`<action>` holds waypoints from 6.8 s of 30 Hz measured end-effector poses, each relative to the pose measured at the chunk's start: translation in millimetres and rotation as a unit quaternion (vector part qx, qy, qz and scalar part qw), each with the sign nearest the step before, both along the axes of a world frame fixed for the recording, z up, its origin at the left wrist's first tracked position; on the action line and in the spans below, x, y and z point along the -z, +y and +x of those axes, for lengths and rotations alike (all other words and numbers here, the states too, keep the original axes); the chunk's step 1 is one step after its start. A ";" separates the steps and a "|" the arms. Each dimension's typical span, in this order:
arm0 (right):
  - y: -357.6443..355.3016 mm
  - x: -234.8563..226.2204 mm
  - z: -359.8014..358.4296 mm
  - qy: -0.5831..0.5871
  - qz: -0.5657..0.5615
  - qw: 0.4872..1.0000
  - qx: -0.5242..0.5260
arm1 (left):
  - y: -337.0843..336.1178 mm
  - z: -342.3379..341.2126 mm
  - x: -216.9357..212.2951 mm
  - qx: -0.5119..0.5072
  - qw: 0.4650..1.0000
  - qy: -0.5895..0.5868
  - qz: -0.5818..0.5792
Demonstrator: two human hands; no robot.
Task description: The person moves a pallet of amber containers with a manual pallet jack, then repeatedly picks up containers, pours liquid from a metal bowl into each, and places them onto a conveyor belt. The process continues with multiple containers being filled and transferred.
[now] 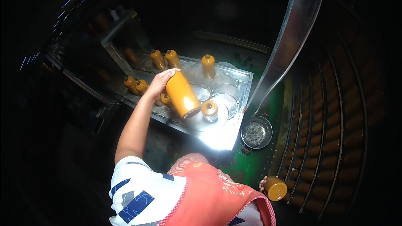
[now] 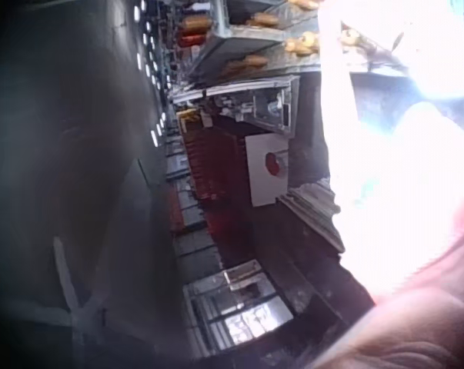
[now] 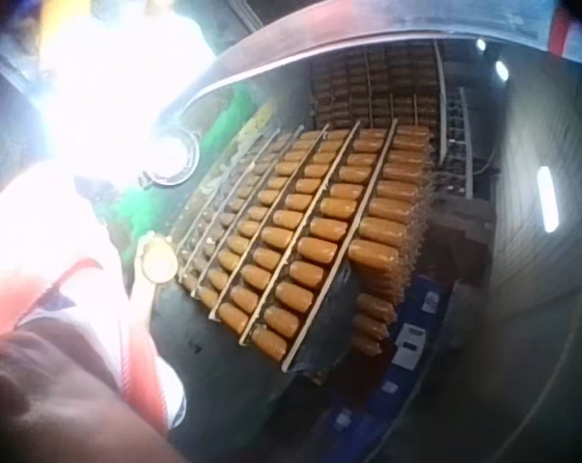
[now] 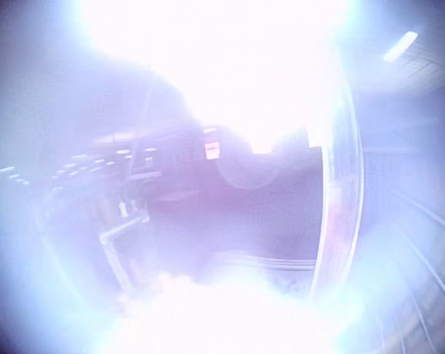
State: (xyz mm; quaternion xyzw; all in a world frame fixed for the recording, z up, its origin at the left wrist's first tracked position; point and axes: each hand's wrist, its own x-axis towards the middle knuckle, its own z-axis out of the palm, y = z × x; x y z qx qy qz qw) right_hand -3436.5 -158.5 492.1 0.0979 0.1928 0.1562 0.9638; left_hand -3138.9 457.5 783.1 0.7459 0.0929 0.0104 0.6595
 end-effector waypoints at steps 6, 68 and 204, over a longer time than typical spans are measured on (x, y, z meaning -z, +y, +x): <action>125.7 -105.1 135.1 -0.195 -0.277 0.940 0.039 | 94.9 131.3 28.2 -0.167 0.894 -0.182 0.373; -641.7 -499.1 -17.3 0.277 -0.936 -0.041 0.214 | -1276.7 -90.8 -200.5 0.477 0.681 -0.555 0.010; -370.1 -117.8 151.1 -0.168 -0.840 0.509 0.084 | -418.2 64.9 150.1 0.458 0.671 0.090 0.576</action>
